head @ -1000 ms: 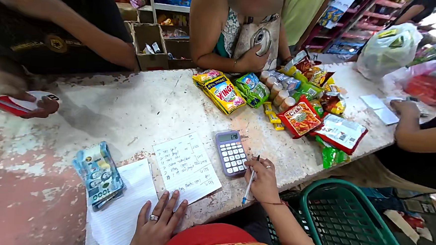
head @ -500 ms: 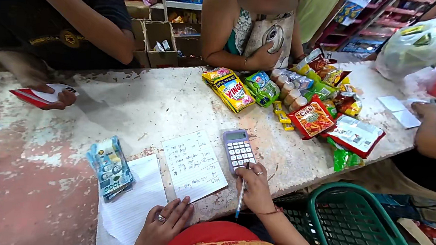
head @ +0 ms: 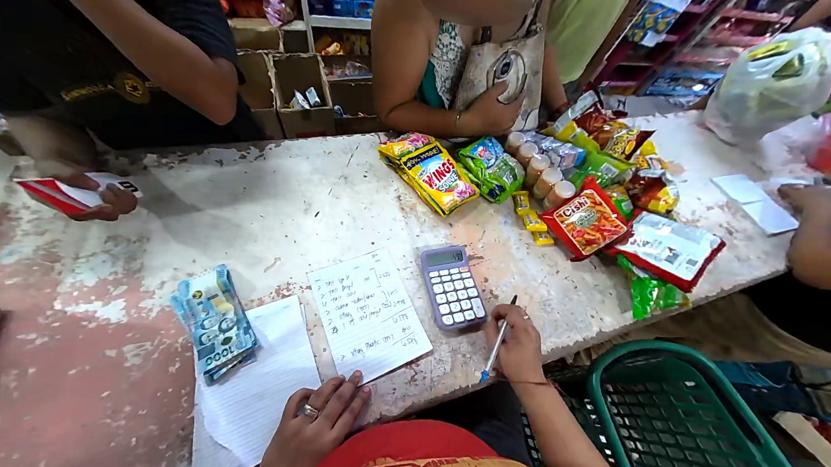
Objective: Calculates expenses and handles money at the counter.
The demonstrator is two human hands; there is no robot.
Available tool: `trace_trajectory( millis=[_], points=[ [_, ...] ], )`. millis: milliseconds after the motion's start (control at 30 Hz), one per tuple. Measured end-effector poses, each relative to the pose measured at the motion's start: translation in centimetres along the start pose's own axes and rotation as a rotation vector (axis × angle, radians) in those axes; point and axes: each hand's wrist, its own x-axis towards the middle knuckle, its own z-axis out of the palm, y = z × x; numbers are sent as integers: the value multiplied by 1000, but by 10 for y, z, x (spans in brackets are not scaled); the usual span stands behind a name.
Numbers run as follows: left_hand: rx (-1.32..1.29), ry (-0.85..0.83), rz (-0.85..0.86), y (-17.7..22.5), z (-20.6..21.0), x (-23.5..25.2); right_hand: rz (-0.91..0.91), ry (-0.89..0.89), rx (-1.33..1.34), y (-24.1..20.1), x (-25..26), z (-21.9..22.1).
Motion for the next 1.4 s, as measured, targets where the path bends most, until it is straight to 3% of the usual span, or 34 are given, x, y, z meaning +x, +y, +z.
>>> trace_trajectory(
  millis=[133,233,267,333,400,500,600,800,933,1000,1100,1167,1267,1400],
  points=[
    [-194,-23,-41,-7,-5,4,141,46,82,7,3,3],
    [-778,-336,-126,-35,-48,15,268,88,214,15,12,8],
    [-969,-360,-200,-52,-63,21,281,99,248,19,13,10],
    [-1094,-207,-420,-88,-88,32,288,93,273,21,15,11],
    [-828,-122,-689,-128,-106,45,293,70,267,20,13,12],
    [-318,-374,-1153,-173,-98,61,280,67,248,24,10,13],
    [-97,-554,-1364,-185,-63,69,279,57,244,25,11,11],
    [-106,-494,-1335,-168,-33,92,303,43,257,27,10,11],
    [-275,-345,-1353,-178,-28,87,296,40,272,27,11,12],
    [-398,-175,-1314,-182,-26,77,292,53,280,26,10,12],
    [-769,236,-1233,-178,-25,65,227,143,325,24,7,14],
    [-1019,428,-1349,-162,-37,75,128,214,385,12,7,17],
    [-1275,367,-1502,-126,-60,99,-20,149,505,-33,19,23],
    [-1620,229,-1399,-87,-56,119,-90,-140,545,-98,61,45]
  ],
)
